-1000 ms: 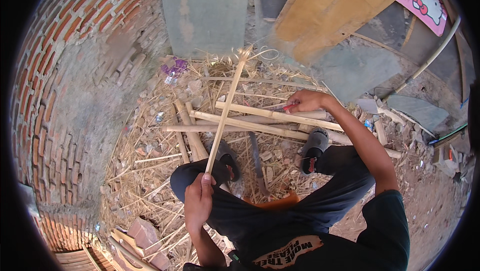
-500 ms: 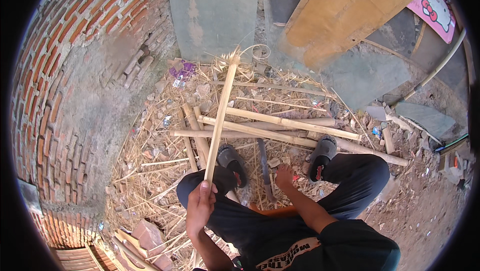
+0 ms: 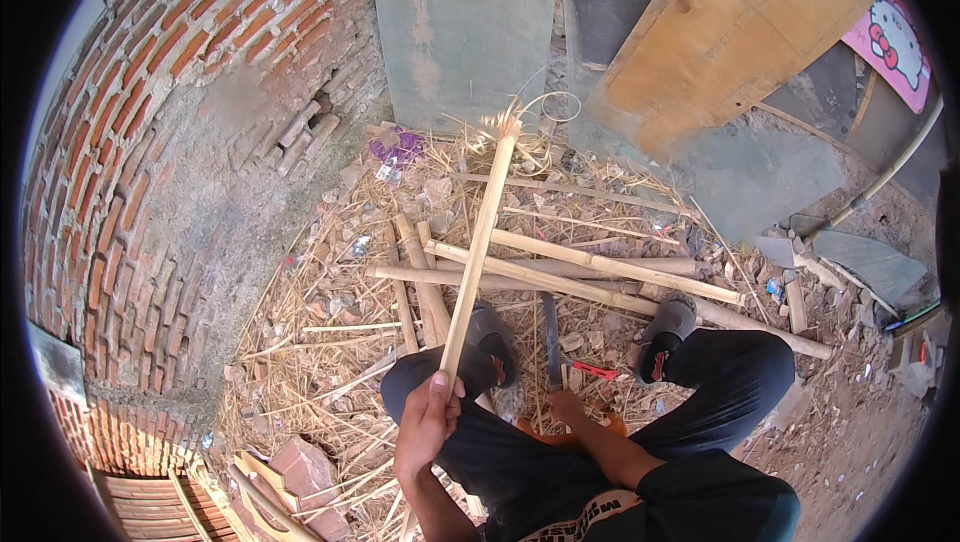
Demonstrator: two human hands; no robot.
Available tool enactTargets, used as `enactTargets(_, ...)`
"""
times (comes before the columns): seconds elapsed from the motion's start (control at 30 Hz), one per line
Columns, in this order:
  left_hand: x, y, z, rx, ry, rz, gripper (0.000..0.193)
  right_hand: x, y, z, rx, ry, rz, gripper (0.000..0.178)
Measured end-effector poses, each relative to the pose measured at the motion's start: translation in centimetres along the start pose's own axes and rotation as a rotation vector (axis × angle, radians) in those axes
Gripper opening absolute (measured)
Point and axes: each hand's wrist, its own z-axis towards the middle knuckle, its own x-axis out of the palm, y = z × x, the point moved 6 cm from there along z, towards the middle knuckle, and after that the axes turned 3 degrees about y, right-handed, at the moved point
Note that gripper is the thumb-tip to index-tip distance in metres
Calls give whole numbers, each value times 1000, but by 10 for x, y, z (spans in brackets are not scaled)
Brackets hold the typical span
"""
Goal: The person sits on the ground and uses a red utility knife to shave thin strips from a long wooden stick. They hold the stick with their left hand and scrape the blade along its length with their right hand, creating wood shavings. The person occasionally switches to a larger curved blade to continue shaving the wood.
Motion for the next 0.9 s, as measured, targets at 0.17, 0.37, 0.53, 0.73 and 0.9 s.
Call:
enactTargets(0.17, 2, -1, -3, 12, 3, 26, 55, -31, 0, -26, -42, -15, 199, 32)
enactTargets(0.37, 5, -5, 1, 65, -35, 143, 55, -121, 33, -56, -102, -294, 587, 40)
enactTargets(0.53, 6, -6, 5, 203, -112, 405, 52, -208, 0, -88, -108, 123, 1539, 36)
enactTargets(0.73, 19, -23, 0, 248, -245, 730, 43, -291, -4, -226, -146, -26, 1670, 43)
enactTargets(0.9, 33, -41, 8, 196, -309, 851, 40, -333, 6, -295, -476, -299, 1692, 64)
